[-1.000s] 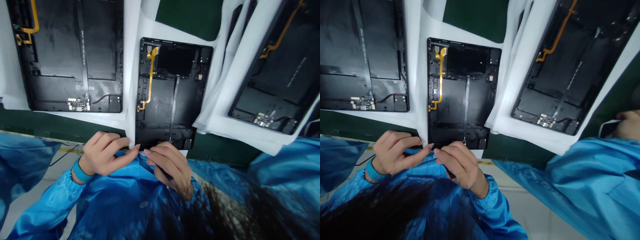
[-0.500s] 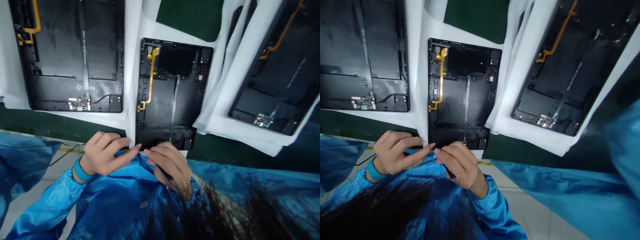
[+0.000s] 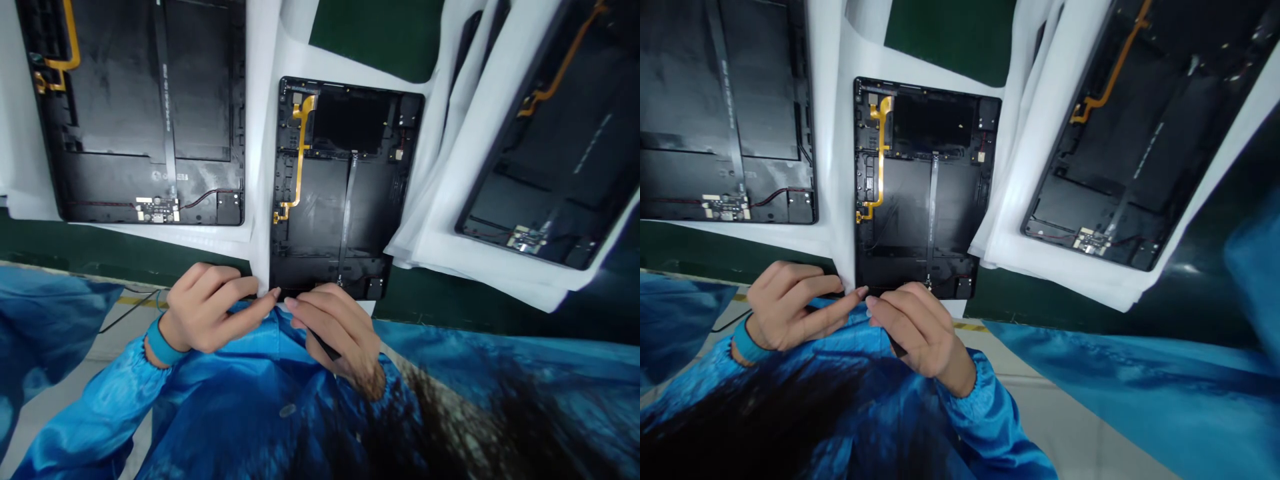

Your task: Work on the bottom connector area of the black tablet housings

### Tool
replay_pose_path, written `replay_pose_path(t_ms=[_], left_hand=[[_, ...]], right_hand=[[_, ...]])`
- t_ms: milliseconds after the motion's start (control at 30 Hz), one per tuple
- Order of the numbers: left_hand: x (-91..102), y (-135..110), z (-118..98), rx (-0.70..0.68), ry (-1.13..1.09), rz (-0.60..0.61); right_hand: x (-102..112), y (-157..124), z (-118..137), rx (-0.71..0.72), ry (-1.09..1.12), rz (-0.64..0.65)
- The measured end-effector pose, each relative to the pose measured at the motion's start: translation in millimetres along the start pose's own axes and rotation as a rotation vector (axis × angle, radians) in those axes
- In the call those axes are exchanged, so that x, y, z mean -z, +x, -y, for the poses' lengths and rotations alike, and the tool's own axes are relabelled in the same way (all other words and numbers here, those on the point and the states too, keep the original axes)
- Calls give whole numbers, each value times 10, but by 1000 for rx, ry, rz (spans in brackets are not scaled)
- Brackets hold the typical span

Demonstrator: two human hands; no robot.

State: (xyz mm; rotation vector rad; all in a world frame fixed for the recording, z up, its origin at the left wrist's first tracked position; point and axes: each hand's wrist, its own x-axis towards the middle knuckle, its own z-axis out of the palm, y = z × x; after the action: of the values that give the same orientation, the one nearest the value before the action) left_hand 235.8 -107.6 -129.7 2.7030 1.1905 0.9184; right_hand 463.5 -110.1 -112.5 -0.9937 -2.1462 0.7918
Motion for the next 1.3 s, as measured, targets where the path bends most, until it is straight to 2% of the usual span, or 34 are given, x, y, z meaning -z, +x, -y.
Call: replay_pose_path(t_ms=[267,600,867,1067,1300], left_hand=[[7,28,2,-10,26,13],[-21,-18,11,-13,16,-24],[16,-20,27,-10,-37,-19],[68,0,42,-24,-67,2],[5,9,17,-16,-13,-49]], right_hand=[[-35,51,-1,-40,70,-85],[28,-31,-39,-72,-8,-124],[-22,-73,-56,-85,0,-197],[-94,-31,14,-52,25,-126],[-137,-1,38,-73,2,-99]])
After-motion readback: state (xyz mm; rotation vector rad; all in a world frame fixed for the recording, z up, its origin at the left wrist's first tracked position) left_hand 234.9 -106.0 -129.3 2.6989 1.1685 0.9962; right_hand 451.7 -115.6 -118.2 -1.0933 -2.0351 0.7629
